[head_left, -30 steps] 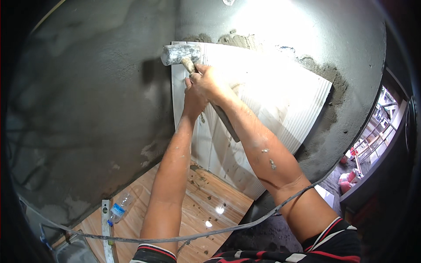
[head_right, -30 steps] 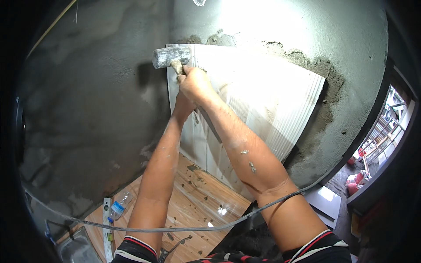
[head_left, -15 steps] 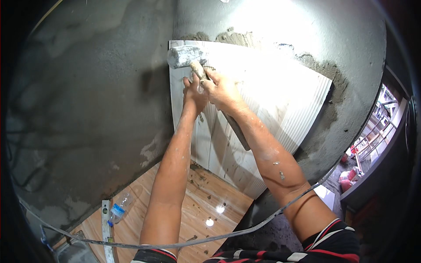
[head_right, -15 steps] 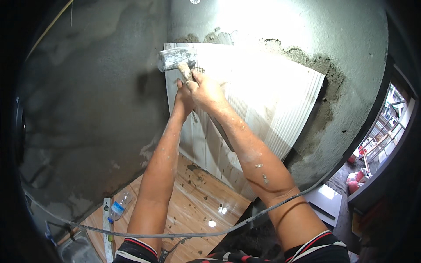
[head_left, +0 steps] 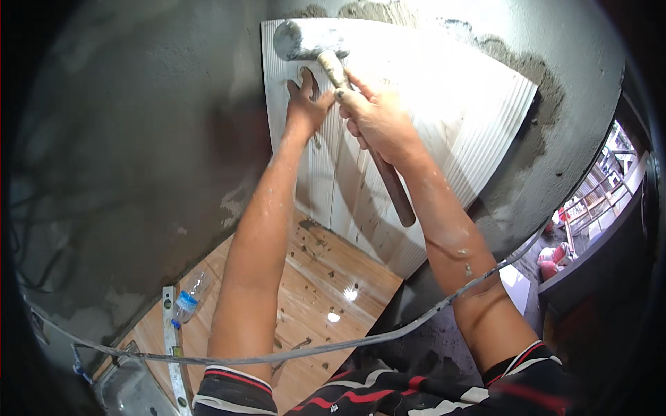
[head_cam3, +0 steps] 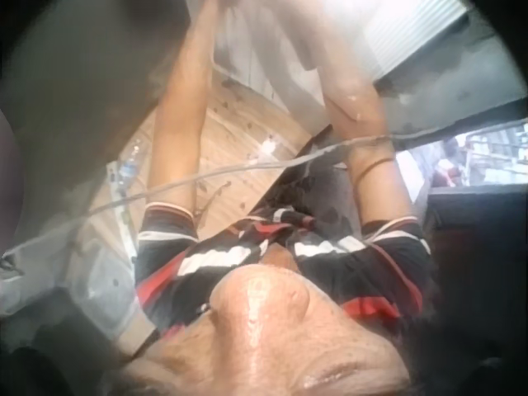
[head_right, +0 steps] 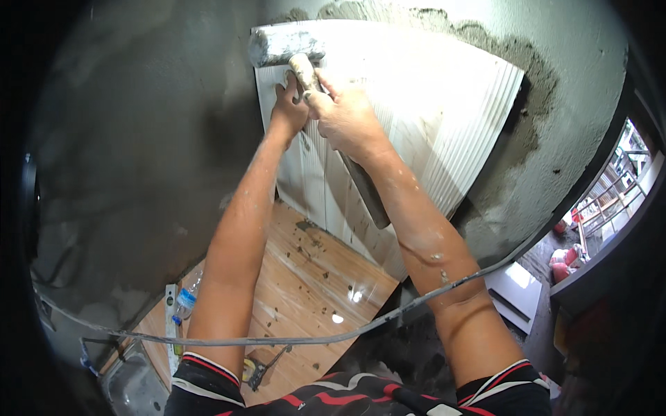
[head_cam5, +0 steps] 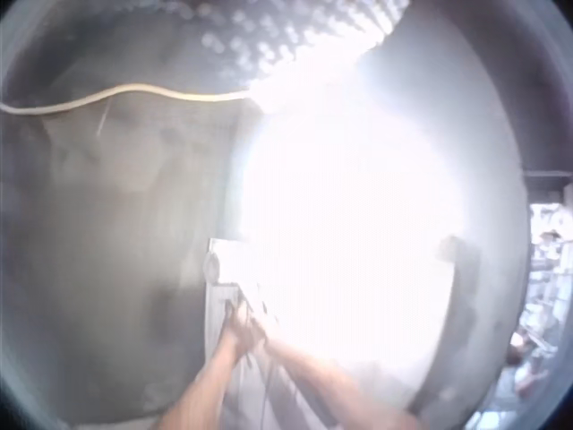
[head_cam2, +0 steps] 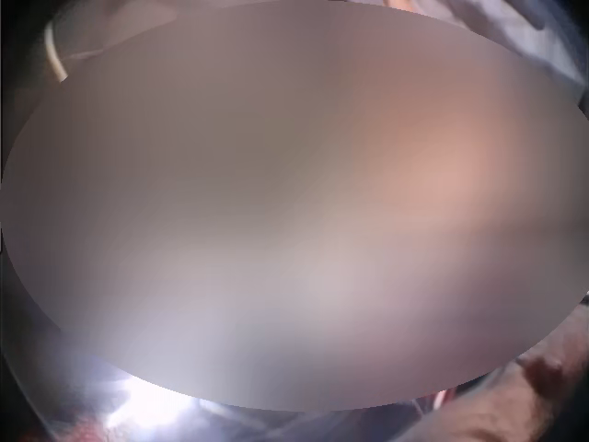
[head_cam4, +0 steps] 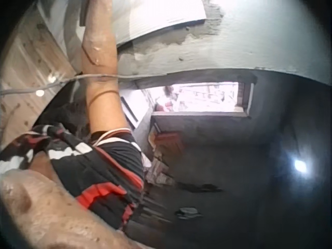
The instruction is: The person places a tile covered in mortar onto a wall and taps it into place using a mallet.
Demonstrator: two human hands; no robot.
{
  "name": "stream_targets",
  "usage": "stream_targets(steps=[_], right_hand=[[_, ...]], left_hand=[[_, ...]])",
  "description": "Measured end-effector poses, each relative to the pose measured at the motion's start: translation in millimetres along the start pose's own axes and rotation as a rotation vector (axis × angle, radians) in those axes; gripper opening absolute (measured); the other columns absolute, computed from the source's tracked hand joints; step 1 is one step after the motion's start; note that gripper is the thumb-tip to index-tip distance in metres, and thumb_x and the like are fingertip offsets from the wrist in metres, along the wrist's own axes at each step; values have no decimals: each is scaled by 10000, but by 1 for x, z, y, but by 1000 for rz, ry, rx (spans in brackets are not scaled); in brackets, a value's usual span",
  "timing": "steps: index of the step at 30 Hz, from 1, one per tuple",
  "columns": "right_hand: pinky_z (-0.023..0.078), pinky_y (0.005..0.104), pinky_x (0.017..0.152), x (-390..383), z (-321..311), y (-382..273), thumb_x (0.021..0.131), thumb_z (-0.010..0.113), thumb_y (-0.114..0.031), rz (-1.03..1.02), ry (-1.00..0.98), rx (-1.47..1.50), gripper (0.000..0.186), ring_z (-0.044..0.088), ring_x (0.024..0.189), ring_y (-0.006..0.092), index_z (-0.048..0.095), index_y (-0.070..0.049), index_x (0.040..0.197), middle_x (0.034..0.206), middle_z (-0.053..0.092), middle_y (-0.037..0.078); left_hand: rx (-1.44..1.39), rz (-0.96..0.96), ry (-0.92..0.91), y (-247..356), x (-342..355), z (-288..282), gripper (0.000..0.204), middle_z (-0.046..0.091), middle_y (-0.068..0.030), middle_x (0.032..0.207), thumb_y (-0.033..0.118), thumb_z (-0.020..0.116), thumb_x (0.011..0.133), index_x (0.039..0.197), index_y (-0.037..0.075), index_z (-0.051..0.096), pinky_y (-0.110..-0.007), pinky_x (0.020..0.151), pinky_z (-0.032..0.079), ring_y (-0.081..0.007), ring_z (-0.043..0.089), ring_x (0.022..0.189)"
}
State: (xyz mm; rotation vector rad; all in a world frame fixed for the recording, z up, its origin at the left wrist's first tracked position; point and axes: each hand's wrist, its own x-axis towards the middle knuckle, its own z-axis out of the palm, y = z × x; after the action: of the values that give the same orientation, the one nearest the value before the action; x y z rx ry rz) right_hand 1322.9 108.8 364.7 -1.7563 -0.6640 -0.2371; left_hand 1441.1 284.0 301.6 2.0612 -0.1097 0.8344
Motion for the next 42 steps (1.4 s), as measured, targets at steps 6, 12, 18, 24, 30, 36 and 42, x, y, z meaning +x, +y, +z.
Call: stream_targets(steps=[6,12,18,24,30,36,42], right_hand=[[529,276,649,-90,-21,27,975,575,-145,5,40,87,481,636,706,113,568,-13,1438,809,665,75],[518,365,952,-177,22,142,991,630,-174,78,-38,-104,507,681,1074,291,531,16,1450,1228,687,237],[521,478,925,-168,93,241,939,640,-191,129,-190,-252,412,663,1048,465,613,-20,1314,1119,658,342],[518,538,868,-128,116,260,926,617,-187,116,-265,-352,352,650,953,514,617,-23,1238,982,665,344],[522,536,867,-116,110,261,930,609,-181,127,-203,-358,399,656,951,513,616,-47,1306,992,670,342],[525,538,855,-116,107,252,935,614,-193,138,-216,-353,436,659,945,509,595,-41,1343,991,672,337],[528,526,851,-136,111,257,942,600,-175,130,-190,-346,429,660,933,505,594,-42,1349,982,672,331]], left_hand=[[-226,-140,-313,1,3,-35,1052,50,-325,1675,567,737,872,1659,174,160,-498,1228,287,-449,119,1559],[-103,-165,-350,7,-14,-26,1225,-185,-269,1669,693,660,879,1631,159,-145,-715,1098,379,-487,67,1549],[-269,-272,-508,22,-72,13,1220,-305,-260,1635,833,443,894,1588,112,-255,-693,1196,179,-456,-8,1563],[-400,-258,-574,5,-97,19,1188,-360,-220,1624,893,294,889,1599,93,-222,-646,1231,102,-439,-159,1550],[-488,-300,-542,7,-101,24,1235,-386,-191,1620,926,308,858,1599,90,-217,-601,1246,31,-380,-198,1556],[-479,-305,-550,8,-103,25,1261,-389,-178,1623,953,308,829,1605,106,-210,-595,1248,40,-376,-185,1560],[-469,-288,-503,2,-111,31,1188,-330,-203,1648,900,310,885,1627,89,-138,-578,1255,58,-422,-166,1556]])
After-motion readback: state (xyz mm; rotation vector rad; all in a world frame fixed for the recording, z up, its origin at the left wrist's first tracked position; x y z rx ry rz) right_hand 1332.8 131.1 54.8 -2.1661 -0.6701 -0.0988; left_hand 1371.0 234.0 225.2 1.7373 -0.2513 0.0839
